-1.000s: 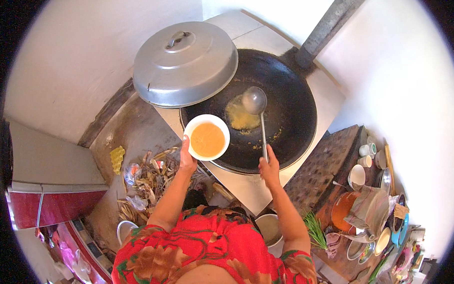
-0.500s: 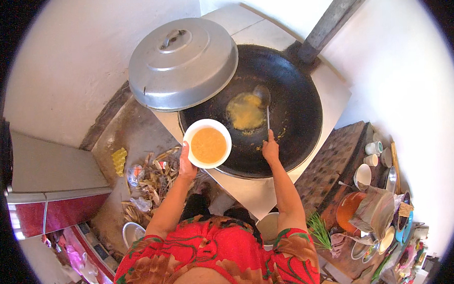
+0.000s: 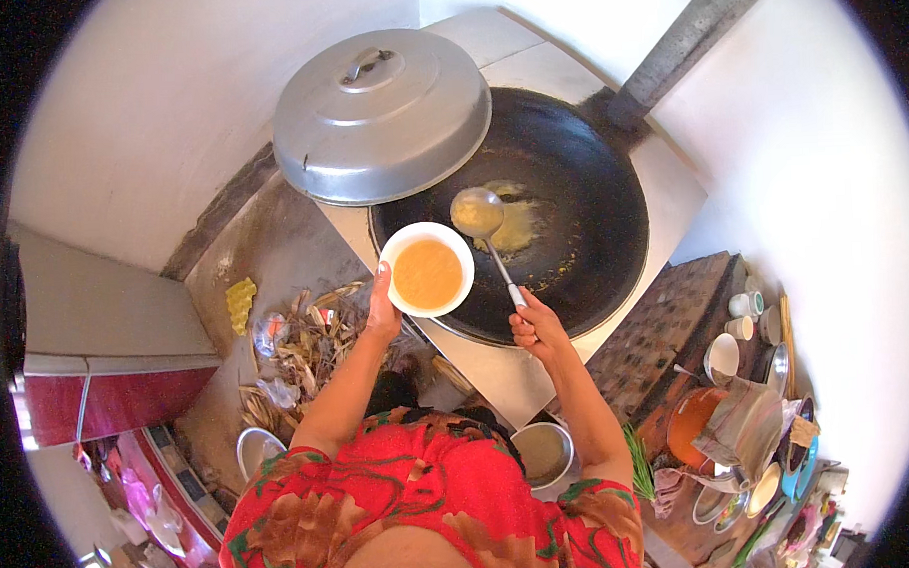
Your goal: The person prepares a dish by scooping a yellow mixture from a wok into a bowl, then adds water from a bucket into the wok. They handle green onions, a ladle, and various bowls while moving between the stove and a table.
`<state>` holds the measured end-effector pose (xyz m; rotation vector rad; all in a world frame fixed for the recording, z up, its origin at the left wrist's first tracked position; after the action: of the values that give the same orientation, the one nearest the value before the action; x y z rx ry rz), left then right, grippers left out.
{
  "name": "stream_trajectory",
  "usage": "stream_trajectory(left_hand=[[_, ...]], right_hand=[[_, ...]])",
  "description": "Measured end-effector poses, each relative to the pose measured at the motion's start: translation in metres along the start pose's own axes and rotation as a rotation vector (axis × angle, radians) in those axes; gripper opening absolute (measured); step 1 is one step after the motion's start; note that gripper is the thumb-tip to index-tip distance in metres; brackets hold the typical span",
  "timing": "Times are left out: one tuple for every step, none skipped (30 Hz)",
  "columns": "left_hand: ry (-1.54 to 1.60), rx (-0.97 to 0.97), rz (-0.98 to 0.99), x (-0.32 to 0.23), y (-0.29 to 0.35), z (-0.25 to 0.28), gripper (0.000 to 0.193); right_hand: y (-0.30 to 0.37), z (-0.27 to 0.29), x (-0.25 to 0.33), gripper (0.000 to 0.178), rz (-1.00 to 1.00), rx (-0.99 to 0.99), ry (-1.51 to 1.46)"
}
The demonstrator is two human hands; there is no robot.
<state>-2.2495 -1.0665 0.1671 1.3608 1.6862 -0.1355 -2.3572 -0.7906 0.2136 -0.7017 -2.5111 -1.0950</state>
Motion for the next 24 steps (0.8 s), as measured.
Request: stream_trajectory(left_hand=[[-0.004,0.003,-0.01,-0.001,0.0,-0.001,0.061],[-0.008,0.007,-0.02,-0.001,0.001,-0.001,0.061],[-0.013,-0.007,-0.007,-0.003,0.002,-0.005,0.06],[-0.001,-0.005,-0.007,-0.004,0.003,-0.006,0.06],[0.012,-0.003,-0.007,-0.005,0.004,-0.007,0.059],[0.025,0.001,-0.005,-0.005,0.005,-0.008,0.059],[0.023,-0.006,-0.008,-0.005,0.006,-0.007,0.06],[0.021,-0.012,-0.011,-0.005,0.006,-0.007,0.062],[0.017,-0.018,-0.01,-0.005,0.006,-0.006,0.064],[0.021,-0.029,-0.015,-0.005,0.006,-0.007,0.064],[0.024,-0.04,-0.019,-0.004,0.004,-0.008,0.064],[0.026,-0.05,-0.02,-0.002,0.003,-0.007,0.064],[0.025,-0.064,-0.009,-0.001,0.001,-0.006,0.067],[0.021,-0.078,-0.015,0.0,0.0,-0.004,0.068],[0.017,-0.091,-0.018,-0.001,0.001,-0.006,0.069],[0.013,-0.104,-0.021,-0.002,0.002,-0.007,0.07],[0.004,-0.093,-0.005,-0.003,0.004,-0.008,0.073],[0.002,-0.088,0.006,-0.005,0.006,-0.009,0.074],[0.005,-0.079,0.017,-0.005,0.007,-0.01,0.074],[0.007,-0.069,0.028,-0.005,0.007,-0.011,0.075],[0.003,-0.072,0.029,-0.006,0.008,-0.012,0.075],[-0.002,-0.075,0.03,-0.007,0.009,-0.013,0.075],[-0.007,-0.077,0.031,-0.007,0.009,-0.014,0.075],[-0.002,-0.068,0.027,-0.005,0.007,-0.009,0.075]], right_hand=[[0.014,-0.007,0.004,0.055,0.024,0.005,0.044],[0.027,-0.014,0.008,0.056,0.048,0.011,0.088],[0.042,-0.023,0.013,0.06,0.08,0.008,0.114],[0.054,-0.029,0.014,0.059,0.109,0.006,0.161],[0.064,-0.035,0.016,0.059,0.139,0.004,0.207],[0.076,-0.041,0.018,0.059,0.169,0.0,0.253],[0.085,-0.046,0.018,0.063,0.188,0.026,0.277],[0.093,-0.049,0.018,0.064,0.203,0.03,0.322],[0.1,-0.051,0.017,0.065,0.218,0.031,0.366],[0.107,-0.053,0.015,0.066,0.233,0.032,0.409],[0.113,-0.053,0.013,0.067,0.246,0.034,0.444],[0.119,-0.053,0.01,0.068,0.259,0.033,0.477],[0.123,-0.053,0.007,0.07,0.272,0.032,0.51],[0.126,-0.053,0.004,0.07,0.292,0.021,0.577],[0.129,-0.052,-0.001,0.071,0.312,0.007,0.644],[0.131,-0.051,-0.005,0.072,0.331,-0.007,0.711],[0.133,-0.051,-0.007,0.069,0.343,-0.04,0.808],[0.132,-0.041,-0.013,0.067,0.452,-0.02,0.96],[0.128,-0.032,-0.019,0.066,0.564,-0.003,1.116],[0.129,-0.026,-0.025,0.062,0.643,-0.001,1.194],[0.13,-0.026,-0.029,0.059,0.726,-0.002,1.27],[0.131,-0.025,-0.032,0.058,0.771,0.008,1.338],[0.133,-0.024,-0.035,0.058,0.816,0.019,1.405],[0.133,-0.024,-0.036,0.057,0.864,0.035,1.475]])
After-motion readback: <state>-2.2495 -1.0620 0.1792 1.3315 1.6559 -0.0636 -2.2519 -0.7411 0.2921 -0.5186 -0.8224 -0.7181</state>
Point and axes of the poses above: each hand's wrist, its own y-axis away from the middle knuckle, its own z-axis out of the back of the hand, x = y × z, the point moved 1 cm from there along -y, towards the middle knuckle, and after that the axes turned 9 degrees about z, right-handed, at the moved point
